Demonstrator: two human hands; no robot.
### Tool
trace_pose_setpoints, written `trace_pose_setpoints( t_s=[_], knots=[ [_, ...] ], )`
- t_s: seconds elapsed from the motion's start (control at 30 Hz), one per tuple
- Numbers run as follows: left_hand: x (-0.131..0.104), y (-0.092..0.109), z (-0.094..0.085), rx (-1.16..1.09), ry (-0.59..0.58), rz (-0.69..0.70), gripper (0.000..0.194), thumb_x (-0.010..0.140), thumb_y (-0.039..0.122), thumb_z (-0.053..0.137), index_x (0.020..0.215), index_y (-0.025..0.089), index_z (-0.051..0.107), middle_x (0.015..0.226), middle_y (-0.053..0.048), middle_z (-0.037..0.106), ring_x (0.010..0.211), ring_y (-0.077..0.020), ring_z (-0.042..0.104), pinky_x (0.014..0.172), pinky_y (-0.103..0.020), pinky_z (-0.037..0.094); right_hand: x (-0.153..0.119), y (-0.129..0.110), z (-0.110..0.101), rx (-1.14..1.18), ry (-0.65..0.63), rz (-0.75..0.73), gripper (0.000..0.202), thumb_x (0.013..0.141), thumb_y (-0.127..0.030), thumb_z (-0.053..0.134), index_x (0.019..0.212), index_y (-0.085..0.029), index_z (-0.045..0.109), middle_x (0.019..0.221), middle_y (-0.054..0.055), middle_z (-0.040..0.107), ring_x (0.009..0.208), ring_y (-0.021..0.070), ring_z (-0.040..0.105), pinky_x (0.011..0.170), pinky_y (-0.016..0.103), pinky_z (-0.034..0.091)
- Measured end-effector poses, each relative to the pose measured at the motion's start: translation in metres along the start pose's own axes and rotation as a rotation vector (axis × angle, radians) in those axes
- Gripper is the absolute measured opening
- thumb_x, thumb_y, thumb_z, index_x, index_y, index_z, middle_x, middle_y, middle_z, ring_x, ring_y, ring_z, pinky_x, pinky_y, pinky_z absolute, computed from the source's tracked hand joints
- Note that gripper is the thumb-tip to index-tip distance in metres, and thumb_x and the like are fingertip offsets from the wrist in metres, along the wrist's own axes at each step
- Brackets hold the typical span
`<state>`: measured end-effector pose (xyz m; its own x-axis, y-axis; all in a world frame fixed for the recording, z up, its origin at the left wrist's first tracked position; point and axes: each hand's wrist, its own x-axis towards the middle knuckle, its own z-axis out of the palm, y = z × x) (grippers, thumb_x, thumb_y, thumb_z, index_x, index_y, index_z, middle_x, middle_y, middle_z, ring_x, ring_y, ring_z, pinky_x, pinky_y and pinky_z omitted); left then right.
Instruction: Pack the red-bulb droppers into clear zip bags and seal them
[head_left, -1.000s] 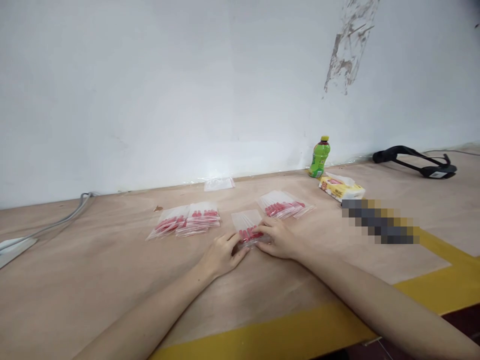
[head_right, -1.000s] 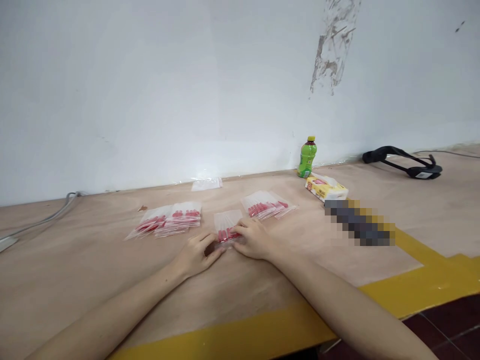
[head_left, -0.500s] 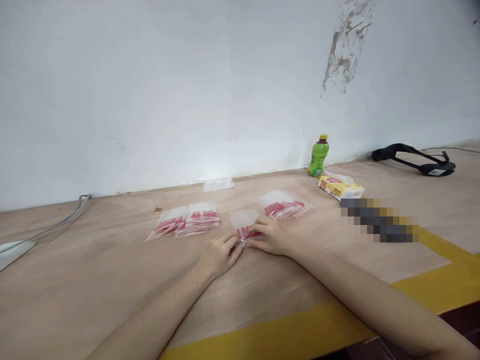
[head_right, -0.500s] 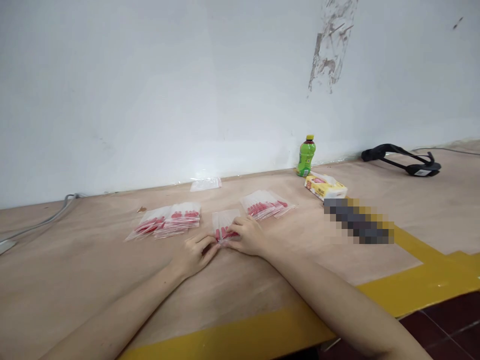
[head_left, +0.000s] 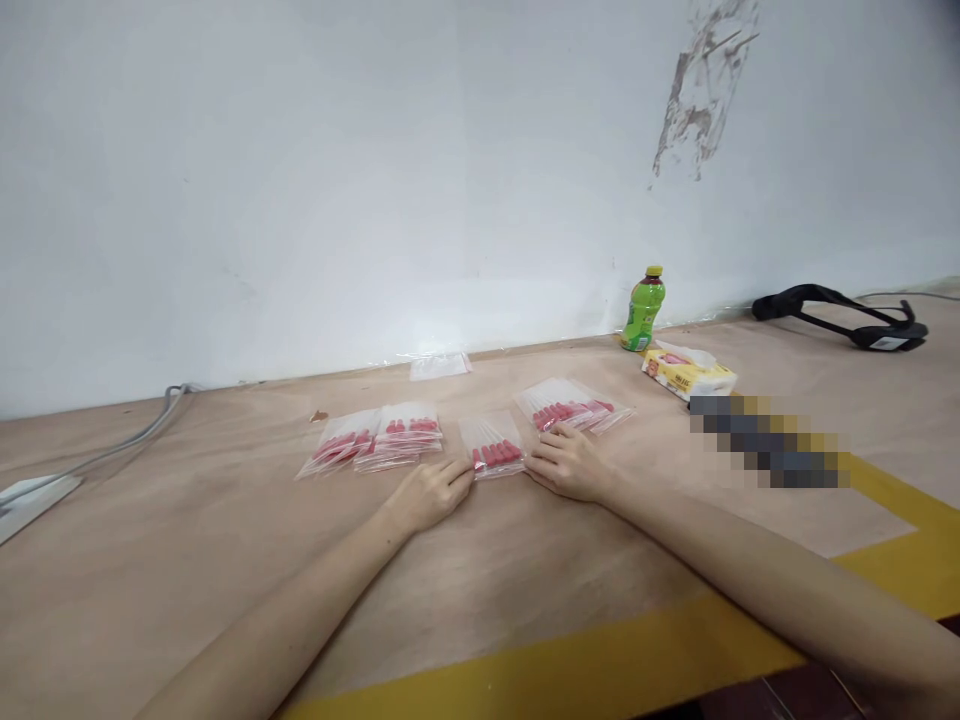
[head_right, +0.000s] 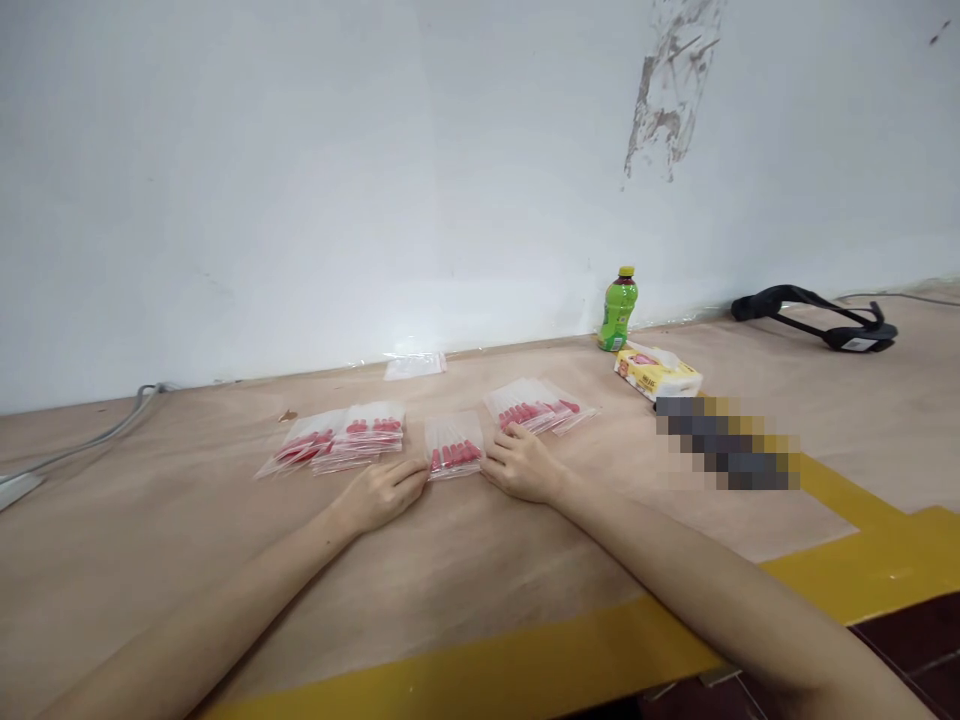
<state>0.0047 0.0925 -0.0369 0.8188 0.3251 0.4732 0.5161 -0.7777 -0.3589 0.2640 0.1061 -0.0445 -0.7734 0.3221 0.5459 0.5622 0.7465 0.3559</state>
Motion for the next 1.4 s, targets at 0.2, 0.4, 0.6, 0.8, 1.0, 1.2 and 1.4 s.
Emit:
trace_pose_setpoints(
  t_s=[0.2,0.4,0.6,0.8,1.0,1.2,1.4],
  knots=[
    [0.003,-0.001,0.004,0.047,0.064,-0.049,0.019,0.088,0.016,0.039,0.086,0.013,0.059,0.088,-0.006,0.064,0.073,-0.0173,0.060,0.061,-0.028,0.050,0.006,0.003,0.006,-0.063,0.111,-0.001,0.023,0.084,-0.018,0.043,0.066,-0.017,0.058,0.061,0.001,0.056,0.065,0.0123,0.042,0.066,0.030,0.026],
    [0.003,-0.002,0.007,0.053,0.070,-0.043,0.023,0.089,0.015,0.038,0.080,0.015,0.059,0.079,-0.005,0.063,0.070,-0.0157,0.060,0.060,-0.026,0.049,0.007,0.000,0.007,-0.059,0.106,-0.012,0.021,0.083,-0.016,0.043,0.068,-0.017,0.058,0.062,0.001,0.056,0.066,0.0124,0.043,0.066,0.029,0.026],
    [0.003,-0.003,0.004,0.054,0.065,-0.070,0.023,0.088,0.016,0.038,0.077,0.015,0.058,0.075,-0.004,0.062,0.065,-0.0150,0.058,0.056,-0.025,0.047,0.009,0.000,0.008,-0.076,0.099,-0.001,0.023,0.083,-0.014,0.041,0.066,-0.015,0.056,0.063,0.003,0.055,0.064,0.0125,0.042,0.064,0.029,0.026],
    [0.018,0.005,0.006,0.056,0.098,-0.119,0.018,0.088,0.017,0.040,0.087,0.014,0.058,0.085,-0.007,0.062,0.076,-0.0176,0.058,0.066,-0.029,0.048,0.013,0.000,0.009,-0.057,0.115,0.010,0.022,0.083,-0.018,0.042,0.066,-0.015,0.056,0.064,0.003,0.055,0.066,0.0130,0.044,0.064,0.029,0.025],
    [0.048,0.017,0.025,0.029,0.110,-0.017,0.019,0.087,0.014,0.041,0.079,0.014,0.058,0.083,-0.005,0.062,0.079,-0.0166,0.058,0.071,-0.028,0.047,0.017,-0.005,0.008,-0.057,0.177,0.027,0.023,0.082,-0.018,0.042,0.065,-0.015,0.057,0.062,0.002,0.055,0.063,0.0131,0.044,0.062,0.029,0.025],
    [0.053,0.014,0.031,0.030,0.114,0.007,0.020,0.086,0.012,0.040,0.076,0.013,0.058,0.077,-0.007,0.061,0.076,-0.0177,0.058,0.067,-0.029,0.047,0.017,-0.006,0.008,-0.048,0.173,0.031,0.024,0.083,-0.017,0.041,0.065,-0.015,0.056,0.063,0.003,0.054,0.064,0.0131,0.044,0.062,0.028,0.025],
    [0.053,0.013,0.030,0.030,0.102,0.024,0.023,0.086,0.011,0.039,0.071,0.014,0.057,0.072,-0.005,0.059,0.071,-0.0162,0.056,0.064,-0.028,0.046,0.016,-0.005,0.010,-0.079,0.158,0.023,0.023,0.083,-0.017,0.042,0.064,-0.015,0.055,0.064,0.002,0.055,0.065,0.0132,0.043,0.062,0.029,0.024]
  ],
)
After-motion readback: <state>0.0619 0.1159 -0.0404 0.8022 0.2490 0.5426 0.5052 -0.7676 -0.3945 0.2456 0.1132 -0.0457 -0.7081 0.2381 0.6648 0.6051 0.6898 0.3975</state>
